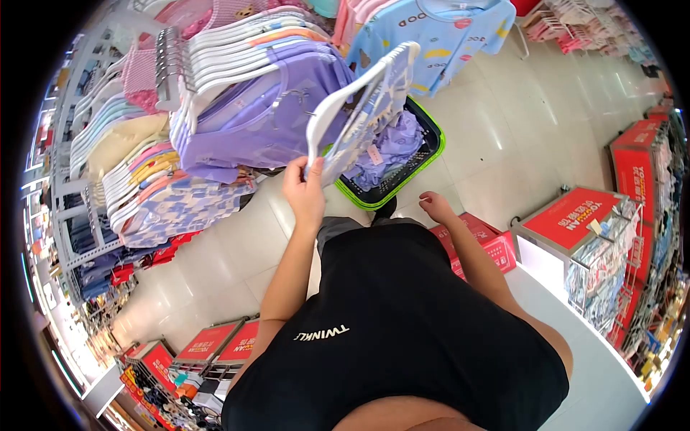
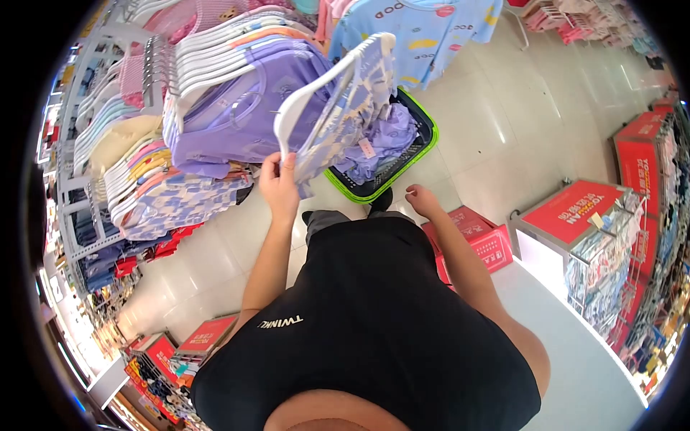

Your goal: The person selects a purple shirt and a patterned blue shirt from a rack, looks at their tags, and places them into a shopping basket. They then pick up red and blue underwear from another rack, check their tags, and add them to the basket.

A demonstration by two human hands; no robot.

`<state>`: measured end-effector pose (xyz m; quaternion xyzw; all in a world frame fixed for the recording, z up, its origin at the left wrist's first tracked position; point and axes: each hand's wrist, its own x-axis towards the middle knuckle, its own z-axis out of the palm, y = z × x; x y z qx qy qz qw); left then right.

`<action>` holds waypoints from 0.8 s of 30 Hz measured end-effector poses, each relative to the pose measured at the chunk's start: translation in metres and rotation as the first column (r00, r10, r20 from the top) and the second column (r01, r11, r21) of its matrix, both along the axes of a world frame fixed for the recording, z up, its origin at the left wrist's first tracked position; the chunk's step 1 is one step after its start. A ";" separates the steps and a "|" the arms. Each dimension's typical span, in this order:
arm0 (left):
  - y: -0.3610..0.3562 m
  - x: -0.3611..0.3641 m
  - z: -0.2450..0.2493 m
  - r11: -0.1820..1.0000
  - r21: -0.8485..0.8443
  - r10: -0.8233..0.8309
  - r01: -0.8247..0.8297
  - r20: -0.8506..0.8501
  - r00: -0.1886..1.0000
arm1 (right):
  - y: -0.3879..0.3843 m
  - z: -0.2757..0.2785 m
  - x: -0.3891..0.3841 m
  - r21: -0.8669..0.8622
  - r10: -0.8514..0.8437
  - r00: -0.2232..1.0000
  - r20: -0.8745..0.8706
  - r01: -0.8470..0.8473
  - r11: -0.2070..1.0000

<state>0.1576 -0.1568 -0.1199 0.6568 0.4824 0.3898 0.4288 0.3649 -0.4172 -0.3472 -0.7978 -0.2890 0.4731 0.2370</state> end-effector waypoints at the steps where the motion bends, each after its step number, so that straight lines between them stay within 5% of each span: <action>1: -0.003 0.002 -0.001 1.000 0.013 -0.005 0.005 0.010 1.000 | 0.004 -0.002 0.002 -0.030 -0.010 0.999 -0.044 0.009 1.000; 16: -0.035 -0.005 -0.005 0.995 -0.072 -0.068 0.065 -0.039 0.997 | -0.057 -0.038 -0.012 -0.112 -0.160 0.967 -0.200 0.140 0.984; 20: -0.028 0.004 -0.023 0.988 -0.141 -0.065 0.061 -0.028 0.997 | -0.085 -0.075 -0.012 -0.048 -0.100 0.990 -0.103 0.096 0.994; 22: -0.019 0.013 -0.041 0.986 -0.147 -0.088 0.075 -0.083 0.993 | -0.085 -0.059 -0.010 -0.255 -0.246 0.952 -0.184 0.196 0.947; 24: -0.012 0.028 -0.051 0.982 -0.162 -0.123 0.098 -0.154 0.980 | -0.098 -0.069 -0.005 -0.266 -0.272 0.940 -0.206 0.214 0.940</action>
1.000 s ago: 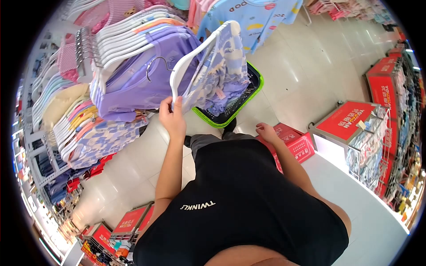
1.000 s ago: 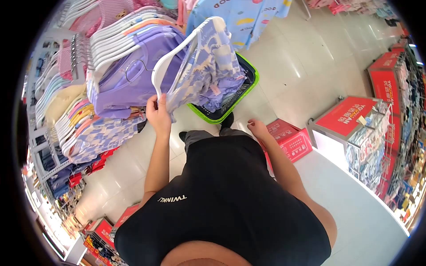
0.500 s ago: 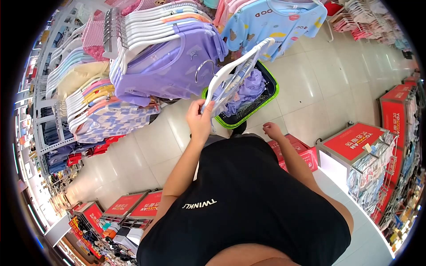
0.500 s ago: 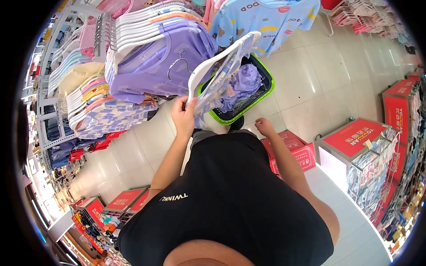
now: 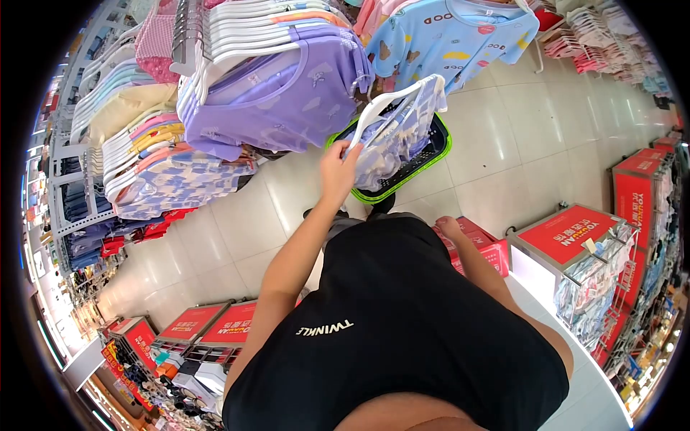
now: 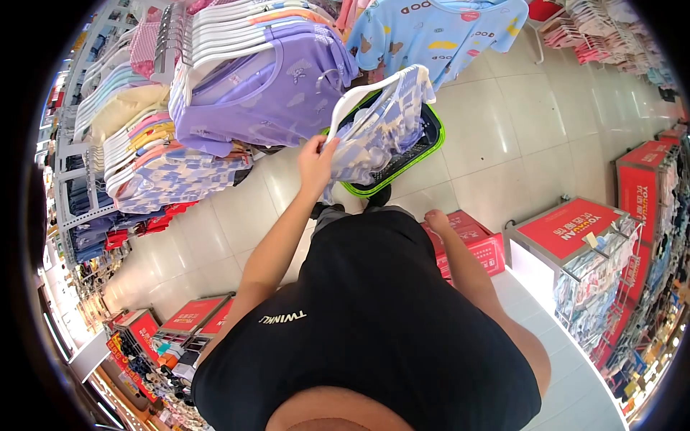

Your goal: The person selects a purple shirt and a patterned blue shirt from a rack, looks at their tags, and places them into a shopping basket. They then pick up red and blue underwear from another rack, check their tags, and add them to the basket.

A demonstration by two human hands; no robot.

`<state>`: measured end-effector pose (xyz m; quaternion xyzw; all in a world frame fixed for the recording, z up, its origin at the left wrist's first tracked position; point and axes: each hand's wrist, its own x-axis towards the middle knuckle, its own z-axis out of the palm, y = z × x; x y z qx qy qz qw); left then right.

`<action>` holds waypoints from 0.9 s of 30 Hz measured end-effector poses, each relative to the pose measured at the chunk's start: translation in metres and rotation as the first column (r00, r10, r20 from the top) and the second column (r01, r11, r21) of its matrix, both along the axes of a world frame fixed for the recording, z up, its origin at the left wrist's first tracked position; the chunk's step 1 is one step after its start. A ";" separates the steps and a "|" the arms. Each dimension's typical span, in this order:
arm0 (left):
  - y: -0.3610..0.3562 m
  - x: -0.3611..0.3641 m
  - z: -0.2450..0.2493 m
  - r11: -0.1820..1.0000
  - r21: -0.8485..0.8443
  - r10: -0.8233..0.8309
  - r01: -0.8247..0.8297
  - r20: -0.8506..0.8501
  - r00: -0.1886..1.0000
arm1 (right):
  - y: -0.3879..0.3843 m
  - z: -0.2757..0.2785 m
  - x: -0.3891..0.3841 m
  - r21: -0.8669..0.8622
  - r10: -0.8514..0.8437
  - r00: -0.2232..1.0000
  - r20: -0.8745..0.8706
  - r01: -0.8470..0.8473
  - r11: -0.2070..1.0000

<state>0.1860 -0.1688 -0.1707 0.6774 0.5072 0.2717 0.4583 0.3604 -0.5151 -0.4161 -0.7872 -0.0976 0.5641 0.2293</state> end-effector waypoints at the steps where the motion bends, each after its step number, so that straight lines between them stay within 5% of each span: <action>1: 0.004 0.007 -0.010 1.000 -0.001 0.001 -0.001 0.002 1.000 | -0.005 -0.004 0.001 -0.005 -0.027 0.999 -0.028 0.027 1.000; 7: 0.020 0.039 -0.073 0.982 0.134 -0.124 0.130 -0.052 0.991 | -0.009 0.045 0.006 -0.080 -0.207 0.972 -0.115 0.198 0.977; 11: 0.026 0.052 -0.123 0.964 0.162 -0.200 0.212 -0.088 0.976 | -0.034 0.041 0.003 -0.040 -0.234 0.972 0.000 0.234 0.971; 13: 0.028 0.049 -0.151 0.876 0.340 -0.294 0.341 -0.184 0.938 | -0.048 0.043 0.004 -0.045 -0.199 0.980 -0.020 0.198 0.979; 17: 0.013 0.009 -0.187 0.915 0.022 -0.334 0.403 -0.518 0.787 | -0.053 0.069 -0.003 -0.021 -0.299 0.954 0.016 0.300 0.954; 21: -0.007 -0.068 -0.206 0.901 -0.253 -0.433 0.351 -0.564 0.703 | -0.055 0.066 -0.006 -0.093 -0.012 0.996 0.085 0.020 0.995; 23: -0.020 -0.137 -0.266 0.859 -0.218 -0.494 0.463 -0.589 0.639 | -0.048 0.068 -0.008 -0.098 0.208 0.943 0.261 -0.189 0.977; 26: -0.046 -0.195 -0.218 0.869 -0.467 -0.466 0.164 -0.661 0.588 | -0.063 -0.016 0.011 -0.135 0.093 0.996 0.016 -0.090 0.987; 27: -0.056 -0.219 -0.218 0.868 -0.491 -0.440 0.077 -0.686 0.579 | -0.044 -0.003 0.012 -0.132 0.102 0.995 0.009 -0.100 0.986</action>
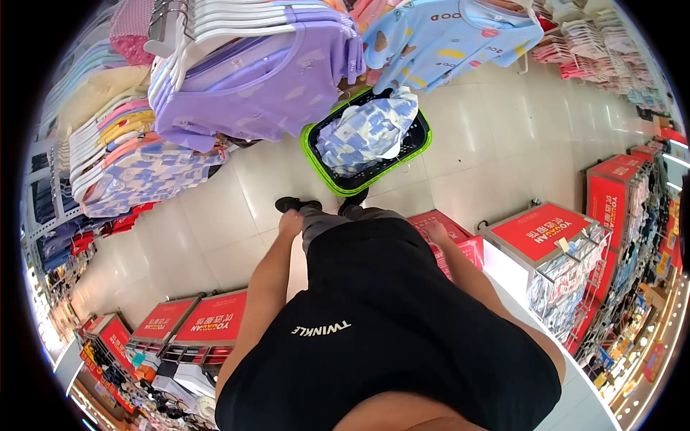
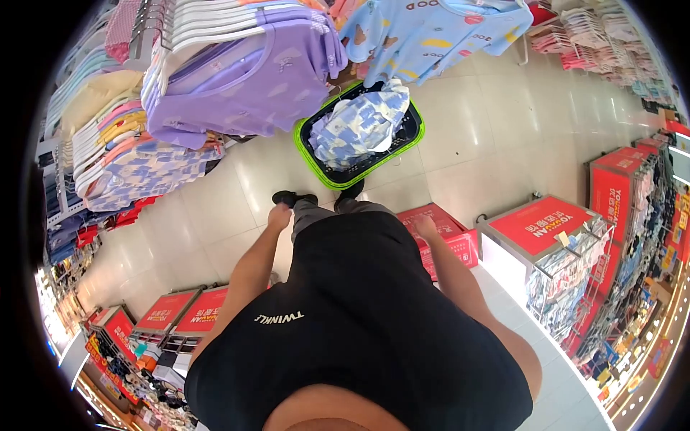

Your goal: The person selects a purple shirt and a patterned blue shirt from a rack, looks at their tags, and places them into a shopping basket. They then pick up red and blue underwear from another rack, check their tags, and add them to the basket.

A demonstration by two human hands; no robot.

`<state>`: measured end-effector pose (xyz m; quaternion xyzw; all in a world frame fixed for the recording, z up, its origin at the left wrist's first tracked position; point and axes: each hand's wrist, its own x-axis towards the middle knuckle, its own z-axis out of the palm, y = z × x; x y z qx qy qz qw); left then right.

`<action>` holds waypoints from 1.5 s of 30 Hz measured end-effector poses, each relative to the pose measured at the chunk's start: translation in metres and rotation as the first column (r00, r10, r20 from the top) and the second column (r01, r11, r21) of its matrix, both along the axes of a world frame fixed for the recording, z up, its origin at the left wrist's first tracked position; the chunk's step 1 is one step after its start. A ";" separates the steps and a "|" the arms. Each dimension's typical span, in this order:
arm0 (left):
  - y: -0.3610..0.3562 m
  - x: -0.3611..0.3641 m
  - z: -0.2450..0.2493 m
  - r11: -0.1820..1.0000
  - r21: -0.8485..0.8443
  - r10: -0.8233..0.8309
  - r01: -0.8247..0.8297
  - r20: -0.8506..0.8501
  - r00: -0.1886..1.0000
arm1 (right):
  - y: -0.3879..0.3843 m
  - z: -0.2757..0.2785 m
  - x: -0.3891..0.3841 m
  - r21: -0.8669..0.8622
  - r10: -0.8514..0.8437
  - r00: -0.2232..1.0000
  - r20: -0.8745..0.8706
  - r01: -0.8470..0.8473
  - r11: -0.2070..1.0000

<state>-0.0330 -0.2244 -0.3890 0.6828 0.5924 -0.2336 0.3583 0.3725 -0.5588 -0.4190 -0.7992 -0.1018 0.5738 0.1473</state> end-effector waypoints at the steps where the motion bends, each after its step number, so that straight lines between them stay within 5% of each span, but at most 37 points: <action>1: -0.011 -0.042 -0.034 0.977 0.003 -0.213 0.214 -0.036 0.976 | 0.028 0.026 0.000 0.004 -0.097 0.993 -0.066 0.098 0.995; 2: -0.026 -0.077 -0.061 0.909 -0.004 -0.417 0.418 -0.073 0.906 | 0.054 0.044 0.002 -0.001 -0.193 0.972 -0.132 0.195 0.981; 4: -0.053 -0.090 -0.019 0.993 0.062 0.101 -0.099 -0.024 0.995 | 0.077 0.023 0.007 0.046 -0.181 0.972 -0.150 0.190 0.981; 7: -0.074 -0.091 0.037 0.973 -0.030 0.227 -0.227 -0.012 0.974 | 0.114 -0.005 0.019 0.083 -0.115 0.981 -0.156 0.129 0.988; 12: -0.112 -0.113 0.073 0.941 -0.088 0.329 -0.327 0.008 0.944 | 0.154 -0.045 0.028 -0.022 -0.298 0.947 -0.119 0.297 0.955; 18: -0.123 -0.102 0.132 0.976 -0.085 0.195 -0.201 -0.078 0.978 | 0.172 -0.125 0.034 -0.069 -0.498 0.856 -0.141 0.493 0.867; 19: -0.122 -0.096 0.146 0.948 -0.118 0.290 -0.297 -0.069 0.954 | 0.175 -0.132 0.028 -0.084 -0.503 0.851 -0.148 0.496 0.864; 20: -0.122 -0.097 0.150 0.908 -0.147 0.387 -0.391 -0.062 0.920 | 0.187 -0.134 0.019 -0.004 -0.143 0.979 0.145 0.145 0.989; 21: -0.122 -0.097 0.154 0.908 -0.144 0.385 -0.392 -0.075 0.920 | 0.198 -0.134 0.008 -0.031 0.227 0.872 0.433 -0.238 0.971; 23: -0.132 -0.118 0.151 0.959 -0.025 0.282 -0.282 0.017 0.959 | 0.223 -0.119 -0.017 0.008 0.268 0.897 0.352 -0.290 0.957; 26: -0.138 -0.145 0.157 0.955 0.028 0.298 -0.297 -0.058 0.953 | 0.253 -0.119 -0.061 0.096 0.412 0.880 0.236 -0.443 0.891; 30: -0.135 -0.178 0.176 0.929 -0.003 0.366 -0.369 -0.129 0.922 | 0.275 -0.169 -0.125 0.189 0.405 0.892 0.202 -0.442 0.877; 33: -0.146 -0.229 0.163 0.971 0.156 0.188 -0.179 -0.044 0.981 | 0.297 -0.173 -0.155 0.119 0.459 0.882 0.108 -0.469 0.875; 34: -0.145 -0.239 0.167 0.975 0.097 0.213 -0.200 -0.152 0.965 | 0.298 -0.173 -0.166 0.090 0.442 0.891 0.098 -0.451 0.888; 35: -0.144 -0.247 0.171 0.973 0.038 0.231 -0.229 -0.257 0.939 | 0.299 -0.177 -0.178 0.100 0.433 0.896 0.096 -0.442 0.892; 38: -0.143 -0.281 0.173 0.937 0.033 0.346 -0.348 -0.228 0.910 | 0.292 -0.191 -0.207 -0.002 0.525 0.837 0.151 -0.531 0.847; 41: -0.140 -0.328 0.157 0.904 0.014 0.418 -0.426 -0.232 0.878 | 0.292 -0.202 -0.222 -0.040 0.561 0.728 0.394 -0.596 0.802; 45: -0.136 -0.369 0.150 0.881 -0.033 0.461 -0.473 -0.171 0.871 | 0.293 -0.208 -0.224 0.013 0.587 0.726 0.357 -0.633 0.774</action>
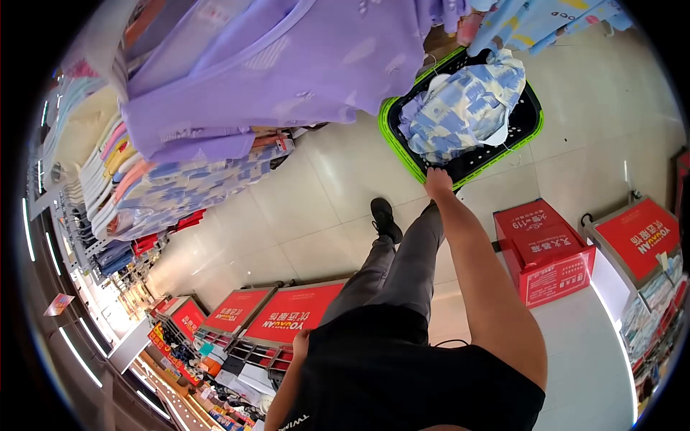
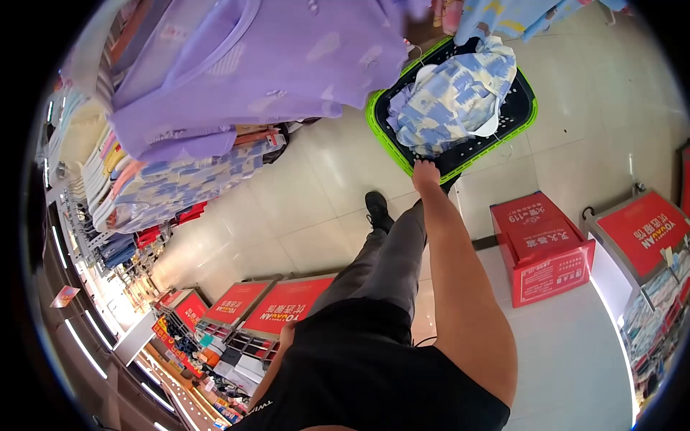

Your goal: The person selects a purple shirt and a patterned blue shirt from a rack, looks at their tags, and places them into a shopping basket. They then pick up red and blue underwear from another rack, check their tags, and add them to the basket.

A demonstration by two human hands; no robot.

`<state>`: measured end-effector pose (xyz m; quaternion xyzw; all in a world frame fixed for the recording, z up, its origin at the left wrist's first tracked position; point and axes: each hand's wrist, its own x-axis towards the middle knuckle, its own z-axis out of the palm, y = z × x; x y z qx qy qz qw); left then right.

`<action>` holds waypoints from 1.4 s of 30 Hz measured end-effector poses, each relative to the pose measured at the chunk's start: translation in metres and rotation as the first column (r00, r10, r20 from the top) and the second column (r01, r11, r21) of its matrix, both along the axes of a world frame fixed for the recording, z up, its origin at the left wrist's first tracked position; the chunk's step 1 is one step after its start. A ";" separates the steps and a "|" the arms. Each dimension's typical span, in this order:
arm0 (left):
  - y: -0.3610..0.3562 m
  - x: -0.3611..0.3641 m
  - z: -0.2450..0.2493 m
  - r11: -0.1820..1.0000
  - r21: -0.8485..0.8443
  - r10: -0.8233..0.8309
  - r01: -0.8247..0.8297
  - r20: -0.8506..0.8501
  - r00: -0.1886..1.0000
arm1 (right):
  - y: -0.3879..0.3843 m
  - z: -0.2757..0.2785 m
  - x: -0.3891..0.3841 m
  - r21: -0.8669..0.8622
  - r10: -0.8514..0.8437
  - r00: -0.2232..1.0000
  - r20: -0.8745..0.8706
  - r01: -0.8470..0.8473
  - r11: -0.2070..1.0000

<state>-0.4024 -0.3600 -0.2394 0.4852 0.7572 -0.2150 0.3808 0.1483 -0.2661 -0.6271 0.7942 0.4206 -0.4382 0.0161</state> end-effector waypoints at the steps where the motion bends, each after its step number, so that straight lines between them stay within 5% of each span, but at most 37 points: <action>1: -0.002 -0.012 -0.002 1.000 0.001 0.008 -0.008 0.020 1.000 | -0.001 -0.004 -0.006 -0.001 0.005 1.000 0.014 -0.005 1.000; 4: -0.006 -0.031 -0.011 0.997 0.005 0.074 -0.074 0.080 0.994 | 0.004 -0.017 -0.032 0.034 0.133 0.990 0.038 -0.134 0.990; 6: -0.003 -0.038 -0.007 0.994 -0.014 0.110 -0.109 0.094 0.989 | 0.004 -0.005 -0.053 0.057 -0.012 1.000 -0.014 0.013 0.998; 14: -0.008 -0.046 -0.046 0.987 0.001 0.160 -0.163 0.206 0.965 | 0.019 0.159 -0.080 0.140 -0.174 0.985 -0.007 0.173 0.975; 19: -0.028 -0.025 -0.076 0.959 0.129 0.180 -0.254 0.418 0.891 | 0.009 0.229 -0.084 0.262 -0.266 0.933 -0.241 0.327 0.908; 23: -0.048 0.014 -0.086 0.917 0.079 0.338 -0.391 0.368 0.866 | 0.001 0.279 -0.065 0.397 -0.252 0.916 -0.314 0.367 0.841; 27: -0.049 0.044 -0.088 0.954 0.151 0.203 -0.259 0.310 0.929 | -0.025 0.290 -0.027 0.327 -0.344 0.819 -0.459 0.515 0.793; 30: -0.052 0.074 -0.104 0.939 0.224 0.167 -0.259 0.362 0.917 | -0.039 0.339 0.003 0.075 -0.507 0.594 -0.624 0.692 0.718; 42: -0.074 0.177 -0.110 0.894 0.277 0.220 -0.352 0.412 0.884 | -0.048 0.375 0.069 0.077 -0.395 0.651 -0.648 0.571 0.817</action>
